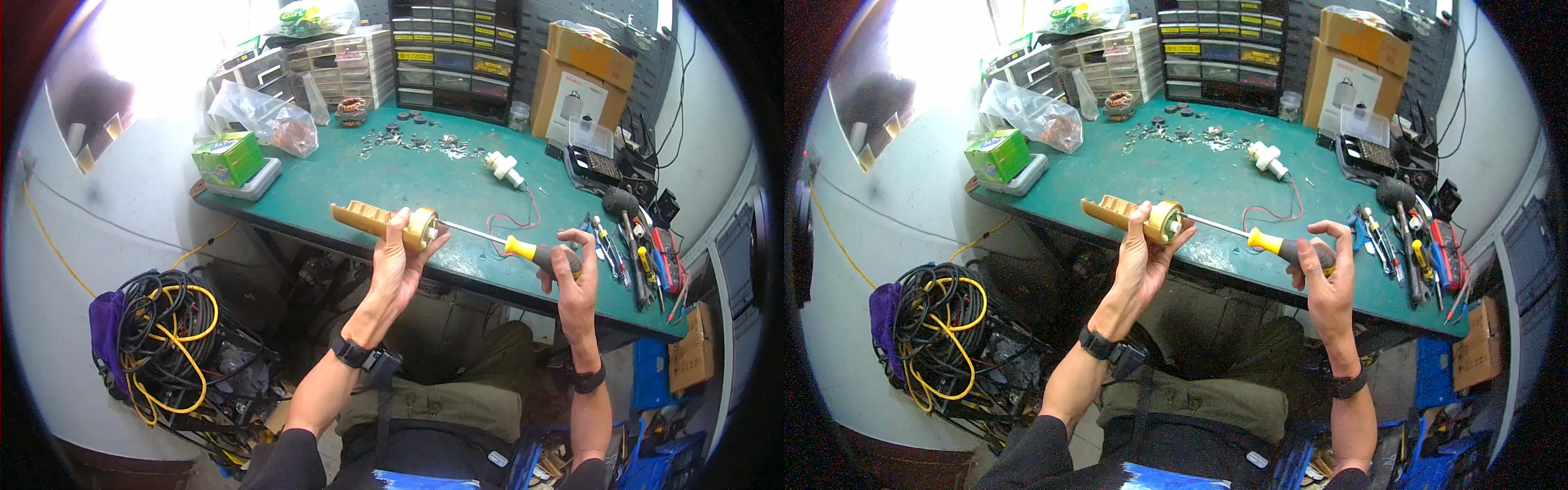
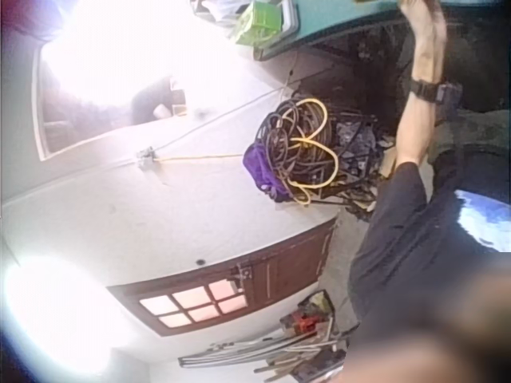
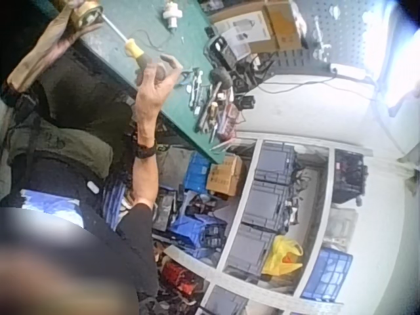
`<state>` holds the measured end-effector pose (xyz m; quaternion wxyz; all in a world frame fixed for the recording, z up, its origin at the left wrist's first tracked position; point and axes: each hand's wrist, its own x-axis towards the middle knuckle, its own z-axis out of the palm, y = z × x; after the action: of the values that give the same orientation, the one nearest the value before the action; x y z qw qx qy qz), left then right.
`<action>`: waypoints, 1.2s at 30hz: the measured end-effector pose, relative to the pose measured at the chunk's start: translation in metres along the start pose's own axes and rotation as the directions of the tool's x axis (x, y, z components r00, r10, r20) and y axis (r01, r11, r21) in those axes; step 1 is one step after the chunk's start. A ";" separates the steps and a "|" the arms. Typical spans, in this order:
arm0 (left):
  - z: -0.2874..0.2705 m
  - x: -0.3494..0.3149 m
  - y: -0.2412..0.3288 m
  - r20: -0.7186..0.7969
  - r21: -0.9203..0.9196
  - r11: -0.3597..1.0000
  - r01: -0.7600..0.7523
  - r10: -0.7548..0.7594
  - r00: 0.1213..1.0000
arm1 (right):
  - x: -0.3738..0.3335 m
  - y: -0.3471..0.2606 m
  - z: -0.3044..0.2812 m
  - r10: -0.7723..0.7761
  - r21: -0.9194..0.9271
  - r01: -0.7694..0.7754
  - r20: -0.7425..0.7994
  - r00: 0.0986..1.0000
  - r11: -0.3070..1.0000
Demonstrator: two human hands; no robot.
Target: The recorder is disassembling a cylindrical mechanical part using a screwdriver and hands.
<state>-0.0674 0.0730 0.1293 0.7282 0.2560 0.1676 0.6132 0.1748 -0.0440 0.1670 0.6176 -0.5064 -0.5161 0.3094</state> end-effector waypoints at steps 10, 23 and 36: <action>-0.012 0.015 -0.005 0.102 0.065 0.995 -0.076 0.069 0.992 | -0.001 0.016 0.005 0.107 0.036 -0.104 -0.066 0.992 0.994; 0.000 0.043 -0.002 0.117 -0.047 0.999 -0.006 0.011 0.993 | 0.018 0.010 0.006 -0.009 0.041 0.012 -0.060 0.998 0.999; -0.013 0.063 -0.009 0.095 -0.189 0.981 0.042 -0.024 0.995 | 0.027 0.022 0.028 -0.299 -0.137 0.290 -0.052 0.953 0.947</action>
<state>-0.0550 0.1360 0.1177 0.7665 0.2104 0.0785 0.6017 0.1589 -0.0043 0.1542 0.6415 -0.4729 -0.5820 0.1617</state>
